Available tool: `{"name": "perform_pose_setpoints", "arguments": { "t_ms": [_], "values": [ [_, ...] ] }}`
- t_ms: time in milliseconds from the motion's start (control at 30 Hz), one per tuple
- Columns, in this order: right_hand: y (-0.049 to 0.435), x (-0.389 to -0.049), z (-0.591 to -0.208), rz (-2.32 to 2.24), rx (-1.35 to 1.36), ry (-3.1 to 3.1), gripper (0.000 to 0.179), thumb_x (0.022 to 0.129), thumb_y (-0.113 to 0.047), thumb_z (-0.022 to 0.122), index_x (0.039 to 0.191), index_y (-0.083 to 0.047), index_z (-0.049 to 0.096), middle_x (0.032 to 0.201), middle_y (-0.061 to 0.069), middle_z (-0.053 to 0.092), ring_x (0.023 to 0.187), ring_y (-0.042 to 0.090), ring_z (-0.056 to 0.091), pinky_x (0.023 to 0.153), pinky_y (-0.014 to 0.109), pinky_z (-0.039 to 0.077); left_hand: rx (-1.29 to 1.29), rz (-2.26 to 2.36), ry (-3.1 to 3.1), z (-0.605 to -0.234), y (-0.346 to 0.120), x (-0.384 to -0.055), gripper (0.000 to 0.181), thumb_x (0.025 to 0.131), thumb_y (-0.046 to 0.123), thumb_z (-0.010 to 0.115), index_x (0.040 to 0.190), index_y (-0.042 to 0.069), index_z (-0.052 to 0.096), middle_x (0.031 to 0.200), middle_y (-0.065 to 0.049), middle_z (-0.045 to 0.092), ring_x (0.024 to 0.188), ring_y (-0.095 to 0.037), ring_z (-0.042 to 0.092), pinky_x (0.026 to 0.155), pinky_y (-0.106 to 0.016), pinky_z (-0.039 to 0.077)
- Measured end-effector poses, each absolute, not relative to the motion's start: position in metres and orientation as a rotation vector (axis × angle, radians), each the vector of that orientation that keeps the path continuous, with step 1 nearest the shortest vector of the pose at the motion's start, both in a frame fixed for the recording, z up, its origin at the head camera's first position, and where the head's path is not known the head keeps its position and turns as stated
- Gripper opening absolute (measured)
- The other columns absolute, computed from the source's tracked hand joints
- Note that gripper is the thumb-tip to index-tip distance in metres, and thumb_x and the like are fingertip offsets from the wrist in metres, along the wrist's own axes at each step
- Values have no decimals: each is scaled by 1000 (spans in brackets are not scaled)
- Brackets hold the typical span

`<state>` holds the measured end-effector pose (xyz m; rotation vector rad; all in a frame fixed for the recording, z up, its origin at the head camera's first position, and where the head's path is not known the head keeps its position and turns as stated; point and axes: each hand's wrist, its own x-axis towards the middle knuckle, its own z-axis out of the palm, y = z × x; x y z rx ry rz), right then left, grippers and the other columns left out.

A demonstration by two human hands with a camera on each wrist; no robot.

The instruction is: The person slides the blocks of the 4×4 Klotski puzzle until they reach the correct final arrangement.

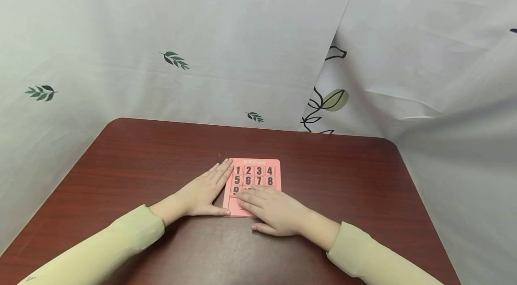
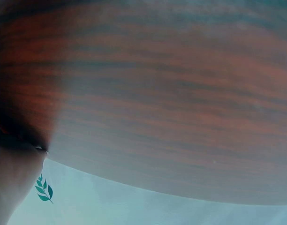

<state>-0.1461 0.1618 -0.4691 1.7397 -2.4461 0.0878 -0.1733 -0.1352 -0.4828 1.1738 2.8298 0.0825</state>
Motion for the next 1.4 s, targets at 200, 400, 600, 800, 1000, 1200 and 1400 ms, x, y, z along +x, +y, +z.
{"name": "perform_pose_setpoints", "arguments": {
  "t_ms": [200, 400, 600, 800, 1000, 1200, 1400],
  "values": [
    [179, -132, -473, 61, 1722, -2402, 68, 104, -48, 63, 159, -10, 49, 164, 4, 52, 151, 21, 51, 122, 40, 46, 1188, 68, 2845, -483, -135, -173, 125, 89, 81, 60, 165, -10, 21, 176, -29, 12, 166, -39, 16, 136, -47, 21],
    [187, -127, -478, 24, 1708, -2382, 66, 105, -49, 60, 158, -11, 50, 163, 4, 53, 152, 22, 50, 122, 39, 44, 1183, 61, 2848, -483, -135, -173, 125, 88, 81, 60, 165, -9, 21, 176, -29, 12, 166, -38, 17, 136, -47, 22],
    [173, -131, -477, 10, 1751, -2363, 66, 107, -50, 56, 159, -10, 48, 164, 5, 51, 153, 21, 48, 124, 38, 43, 1184, 46, 2844, -483, -136, -174, 126, 89, 82, 59, 166, -9, 19, 176, -28, 11, 166, -38, 16, 136, -47, 22],
    [158, -135, -476, -10, 1795, -2348, 67, 105, -49, 59, 158, -9, 50, 162, 6, 53, 152, 21, 50, 124, 38, 44, 1194, 54, 2848, -484, -136, -174, 127, 88, 83, 59, 166, -9, 18, 176, -28, 11, 166, -38, 16, 136, -48, 22],
    [157, -136, -475, -4, 1791, -2360, 67, 105, -48, 60, 158, -9, 49, 163, 5, 53, 152, 21, 50, 124, 38, 44, 1183, 62, 2842, -483, -135, -174, 126, 89, 82, 59, 166, -9, 17, 176, -28, 11, 166, -38, 15, 136, -47, 22],
    [174, -133, -470, 57, 1717, -2404, 71, 102, -47, 65, 160, -9, 47, 166, 4, 49, 154, 22, 48, 124, 40, 44, 1172, 59, 2835, -482, -135, -173, 125, 89, 81, 59, 166, -9, 18, 176, -28, 10, 166, -38, 14, 136, -47, 20],
    [198, -126, -472, 93, 1667, -2393, 70, 100, -44, 70, 157, -8, 51, 164, 6, 52, 150, 26, 53, 125, 39, 39, 1175, 64, 2843, -482, -135, -173, 126, 88, 81, 61, 166, -9, 19, 176, -28, 12, 166, -38, 16, 136, -47, 21]
  ]
}}
